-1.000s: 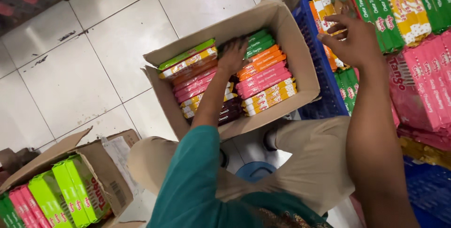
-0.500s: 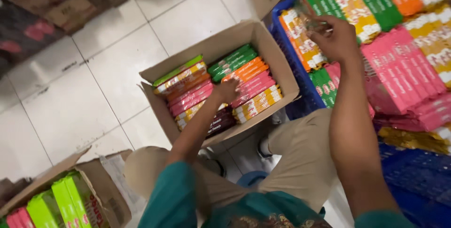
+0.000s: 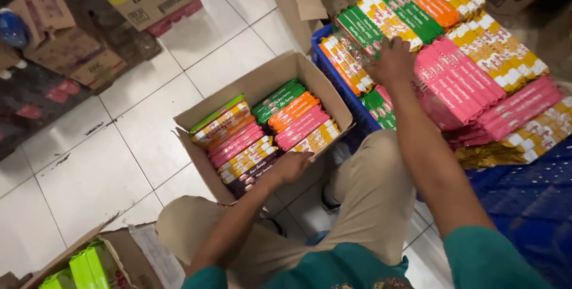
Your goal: The person sits on the floor and packs colorful sachets of Tango drink mix into a cardboard box. They pick up stacks of sachets from a blue crate and arrange them neatly inside the box, filling it layer by layer.
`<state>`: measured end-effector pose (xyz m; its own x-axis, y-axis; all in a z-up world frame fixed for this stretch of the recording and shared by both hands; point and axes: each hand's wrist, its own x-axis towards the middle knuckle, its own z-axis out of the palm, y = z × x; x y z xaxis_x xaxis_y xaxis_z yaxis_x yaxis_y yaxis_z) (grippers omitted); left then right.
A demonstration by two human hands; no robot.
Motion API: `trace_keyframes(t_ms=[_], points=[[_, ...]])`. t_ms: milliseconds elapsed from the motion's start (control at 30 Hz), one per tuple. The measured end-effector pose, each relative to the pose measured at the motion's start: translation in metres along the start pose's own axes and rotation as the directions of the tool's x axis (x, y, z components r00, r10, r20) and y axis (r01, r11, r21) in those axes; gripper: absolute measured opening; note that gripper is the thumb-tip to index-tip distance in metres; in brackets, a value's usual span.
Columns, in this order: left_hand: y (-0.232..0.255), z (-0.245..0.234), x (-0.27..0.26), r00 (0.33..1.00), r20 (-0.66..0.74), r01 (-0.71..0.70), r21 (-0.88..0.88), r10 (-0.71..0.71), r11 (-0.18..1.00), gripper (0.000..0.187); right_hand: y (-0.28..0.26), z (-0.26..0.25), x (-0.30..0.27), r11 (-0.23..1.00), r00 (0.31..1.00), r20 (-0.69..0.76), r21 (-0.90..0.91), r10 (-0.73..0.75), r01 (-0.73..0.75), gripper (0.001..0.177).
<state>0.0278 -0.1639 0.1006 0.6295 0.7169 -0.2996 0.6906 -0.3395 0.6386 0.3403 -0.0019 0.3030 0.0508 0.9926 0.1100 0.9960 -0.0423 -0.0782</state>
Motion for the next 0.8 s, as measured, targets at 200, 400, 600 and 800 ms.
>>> trace_keyframes(t_ms=[200,400,600,800], points=[[0.027,-0.014,-0.023,0.996,-0.094,-0.002,0.019,0.003,1.000,0.045,-0.012,0.018,0.015,0.993,0.993,0.035,0.031,0.113,-0.115,0.092],[0.022,-0.002,-0.016,0.985,-0.174,0.013,0.032,-0.008,0.999,0.045,-0.009,0.011,0.018,0.968,0.970,0.186,0.163,0.158,-0.189,0.087],[0.033,-0.011,-0.024,0.983,-0.171,0.058,-0.042,-0.065,0.997,0.048,-0.015,-0.007,0.005,0.931,0.953,0.206,0.246,0.220,-0.268,0.092],[0.023,-0.006,-0.016,0.959,-0.284,-0.023,-0.045,0.010,0.999,0.040,-0.019,-0.031,-0.017,0.936,0.984,0.090,0.308,0.151,-0.172,0.089]])
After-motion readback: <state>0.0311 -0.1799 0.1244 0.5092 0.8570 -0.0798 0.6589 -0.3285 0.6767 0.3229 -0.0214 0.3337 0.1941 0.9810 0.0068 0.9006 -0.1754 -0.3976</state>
